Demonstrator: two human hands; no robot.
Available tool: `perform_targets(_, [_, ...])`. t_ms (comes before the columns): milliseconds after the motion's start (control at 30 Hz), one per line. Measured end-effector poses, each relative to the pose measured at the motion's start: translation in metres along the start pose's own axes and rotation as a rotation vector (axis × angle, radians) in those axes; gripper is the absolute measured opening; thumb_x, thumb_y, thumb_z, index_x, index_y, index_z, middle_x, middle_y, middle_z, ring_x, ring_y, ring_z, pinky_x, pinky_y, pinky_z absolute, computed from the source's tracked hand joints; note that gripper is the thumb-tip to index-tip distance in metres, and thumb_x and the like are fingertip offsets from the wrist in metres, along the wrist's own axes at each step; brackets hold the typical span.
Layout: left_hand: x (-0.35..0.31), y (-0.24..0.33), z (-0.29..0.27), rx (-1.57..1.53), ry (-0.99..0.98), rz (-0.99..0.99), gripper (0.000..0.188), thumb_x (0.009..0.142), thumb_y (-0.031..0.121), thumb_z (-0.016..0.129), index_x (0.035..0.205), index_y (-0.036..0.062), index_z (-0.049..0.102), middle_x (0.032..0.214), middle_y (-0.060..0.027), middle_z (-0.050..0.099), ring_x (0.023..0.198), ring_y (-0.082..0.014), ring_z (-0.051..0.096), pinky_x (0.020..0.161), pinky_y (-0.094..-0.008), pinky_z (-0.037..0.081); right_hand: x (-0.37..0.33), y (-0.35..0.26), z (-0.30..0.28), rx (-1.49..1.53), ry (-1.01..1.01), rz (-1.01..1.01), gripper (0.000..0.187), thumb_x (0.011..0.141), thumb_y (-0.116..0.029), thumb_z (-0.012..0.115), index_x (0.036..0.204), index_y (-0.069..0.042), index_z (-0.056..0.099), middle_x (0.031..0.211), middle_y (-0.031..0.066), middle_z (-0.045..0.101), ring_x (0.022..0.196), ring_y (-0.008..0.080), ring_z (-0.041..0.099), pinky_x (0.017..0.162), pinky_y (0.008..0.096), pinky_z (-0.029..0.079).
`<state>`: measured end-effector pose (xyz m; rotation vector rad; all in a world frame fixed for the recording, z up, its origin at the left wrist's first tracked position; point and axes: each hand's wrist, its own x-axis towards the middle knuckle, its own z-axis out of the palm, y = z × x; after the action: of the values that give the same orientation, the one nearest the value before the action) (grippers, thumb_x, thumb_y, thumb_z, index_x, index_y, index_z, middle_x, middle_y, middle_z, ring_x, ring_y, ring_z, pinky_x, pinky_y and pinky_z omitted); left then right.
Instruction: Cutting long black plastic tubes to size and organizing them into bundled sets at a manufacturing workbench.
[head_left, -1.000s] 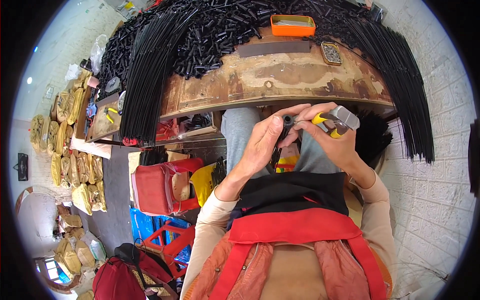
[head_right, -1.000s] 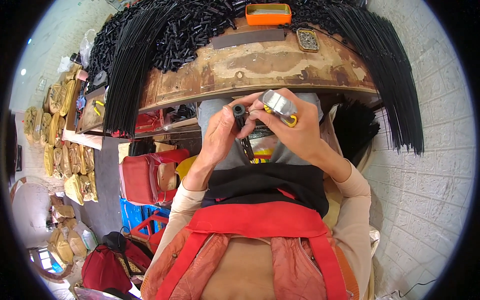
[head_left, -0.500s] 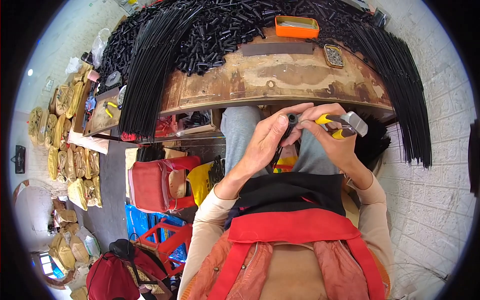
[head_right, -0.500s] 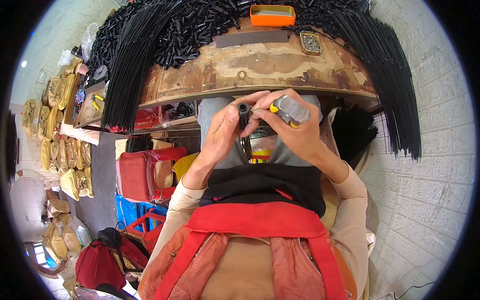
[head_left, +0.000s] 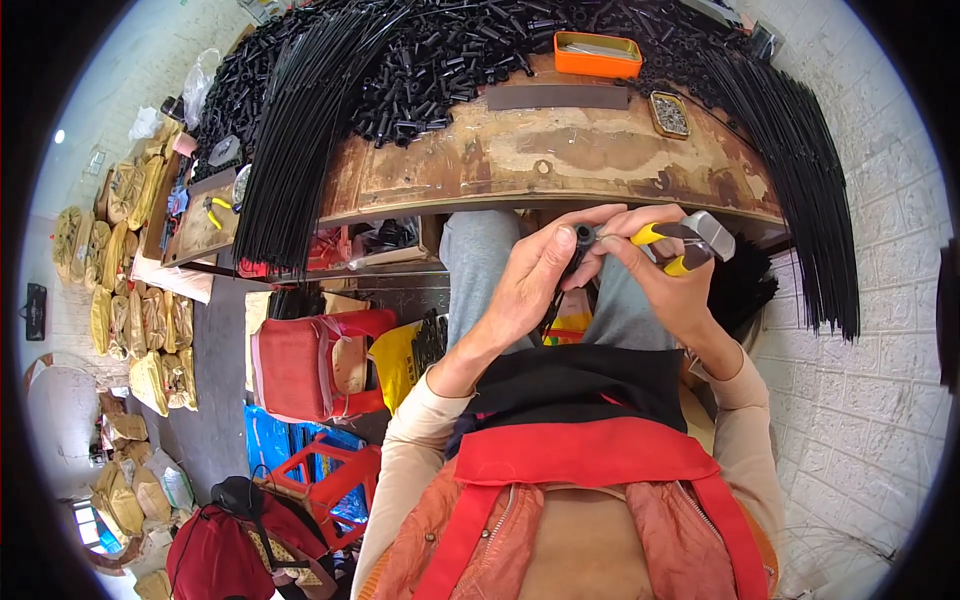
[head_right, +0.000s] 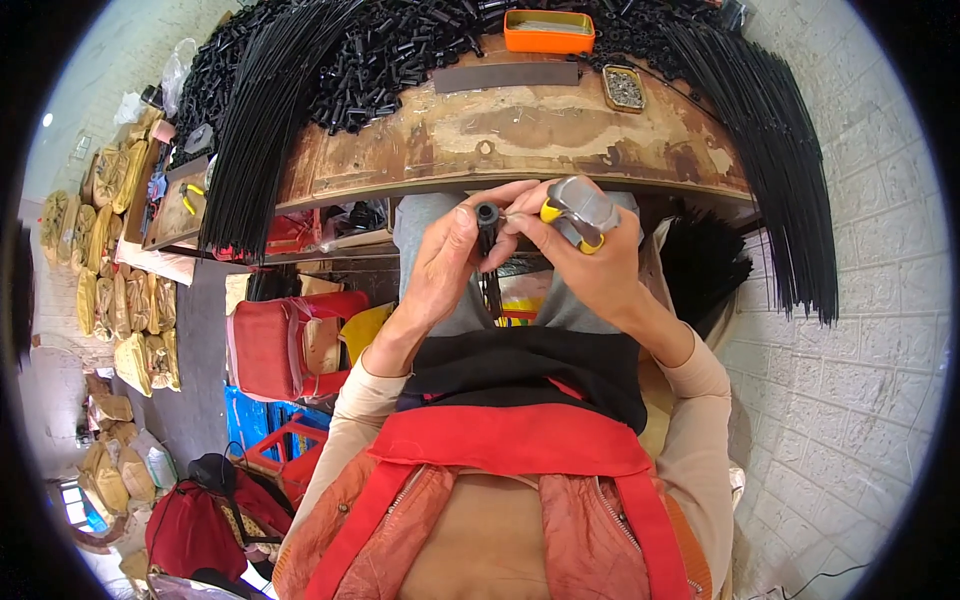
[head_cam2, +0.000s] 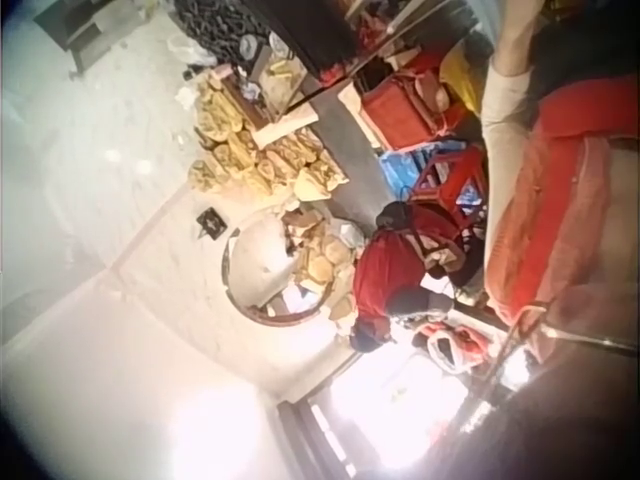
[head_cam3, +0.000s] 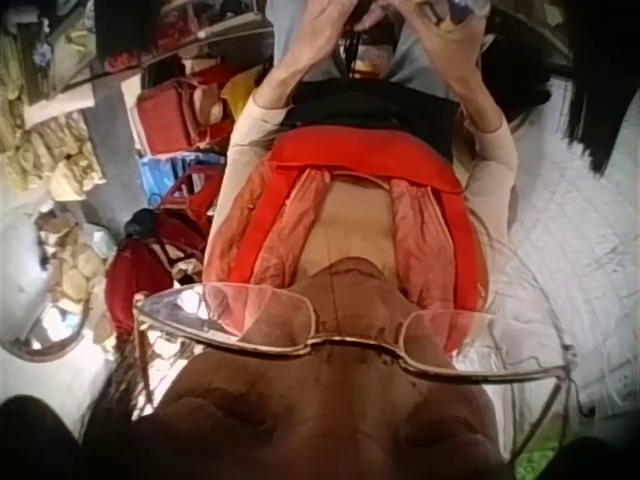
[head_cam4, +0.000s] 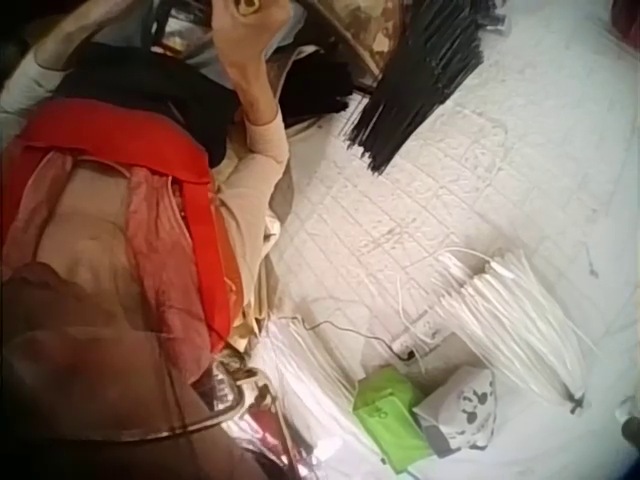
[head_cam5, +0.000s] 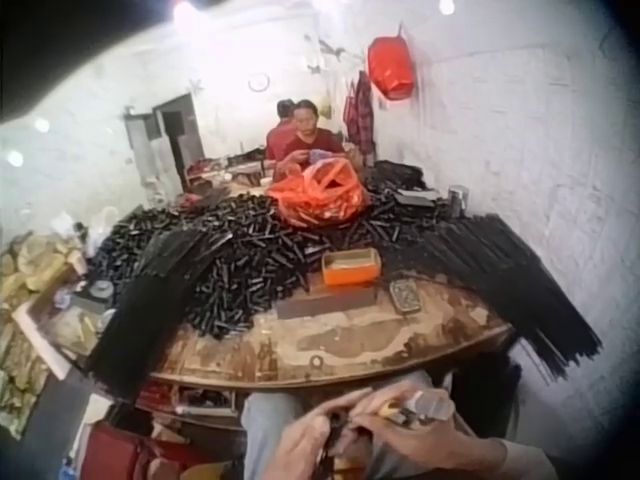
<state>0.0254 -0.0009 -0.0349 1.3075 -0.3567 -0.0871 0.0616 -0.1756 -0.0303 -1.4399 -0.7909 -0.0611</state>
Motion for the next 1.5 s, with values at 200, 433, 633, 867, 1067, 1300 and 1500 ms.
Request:
perform_targets(200, [0.000,-0.001,-0.003,-0.021,-0.030,0.009,0.063,0.104,0.047,0.032,0.134,-0.0051,0.049,0.076,0.0033,0.047,0.065,-0.0049,0.035,0.060,-0.0198,0.029,0.001,-0.004,-0.001,-0.168,-0.009,-0.038,0.017,0.087,0.011,0.062,0.100,0.003,0.055,0.094,0.0127,0.064,0.087,0.0183,0.065,0.080,0.0304,0.054])
perform_targets(433, [0.001,0.000,-0.005,-0.065,-0.036,0.035,0.055,0.106,0.040,0.034,0.135,-0.0050,0.048,0.076,0.0028,0.045,0.065,-0.0052,0.035,0.059,-0.0198,0.031,0.006,-0.003,0.001,0.017,-0.004,0.001,0.018,0.088,0.011,0.061,0.099,0.001,0.053,0.091,0.0122,0.064,0.086,0.0192,0.065,0.080,0.0311,0.054])
perform_targets(633, [0.002,-0.003,-0.005,-0.058,-0.030,0.028,0.055,0.106,0.039,0.033,0.135,-0.0052,0.048,0.077,0.0028,0.046,0.065,-0.0053,0.035,0.059,-0.0197,0.031,0.006,-0.004,-0.002,-0.129,-0.019,-0.050,0.017,0.087,0.011,0.061,0.098,0.001,0.052,0.089,0.0116,0.063,0.087,0.0200,0.066,0.079,0.0309,0.054])
perform_targets(867, [0.001,-0.004,-0.004,-0.071,-0.020,0.028,0.054,0.106,0.039,0.033,0.135,-0.0050,0.048,0.076,0.0030,0.045,0.065,-0.0053,0.035,0.060,-0.0202,0.031,0.010,-0.010,0.002,0.078,-0.017,0.066,0.018,0.088,0.011,0.061,0.098,0.000,0.052,0.087,0.0103,0.063,0.087,0.0202,0.065,0.079,0.0307,0.055])
perform_targets(1067, [0.001,-0.003,-0.003,-0.059,-0.021,0.024,0.054,0.106,0.039,0.034,0.134,-0.0047,0.049,0.075,0.0031,0.045,0.065,-0.0056,0.035,0.060,-0.0204,0.031,0.005,0.001,-0.003,-0.095,-0.017,-0.031,0.017,0.087,0.010,0.062,0.097,0.000,0.052,0.089,0.0106,0.062,0.088,0.0202,0.065,0.079,0.0308,0.054])
perform_targets(1300, [0.002,-0.004,-0.001,-0.086,-0.013,0.020,0.054,0.106,0.039,0.035,0.135,-0.0036,0.049,0.075,0.0028,0.045,0.065,-0.0056,0.035,0.060,-0.0204,0.032,0.007,-0.001,-0.002,0.119,-0.014,0.065,0.019,0.086,0.010,0.063,0.097,0.000,0.051,0.090,0.0126,0.063,0.085,0.0202,0.065,0.078,0.0303,0.054])
perform_targets(1500, [0.001,-0.005,-0.004,-0.083,-0.017,0.026,0.052,0.106,0.038,0.035,0.135,-0.0023,0.049,0.074,0.0022,0.047,0.065,-0.0056,0.036,0.060,-0.0205,0.032,0.006,0.001,-0.002,0.099,0.011,0.094,0.019,0.086,0.011,0.063,0.097,0.000,0.051,0.088,0.0132,0.062,0.083,0.0205,0.064,0.077,0.0302,0.054])
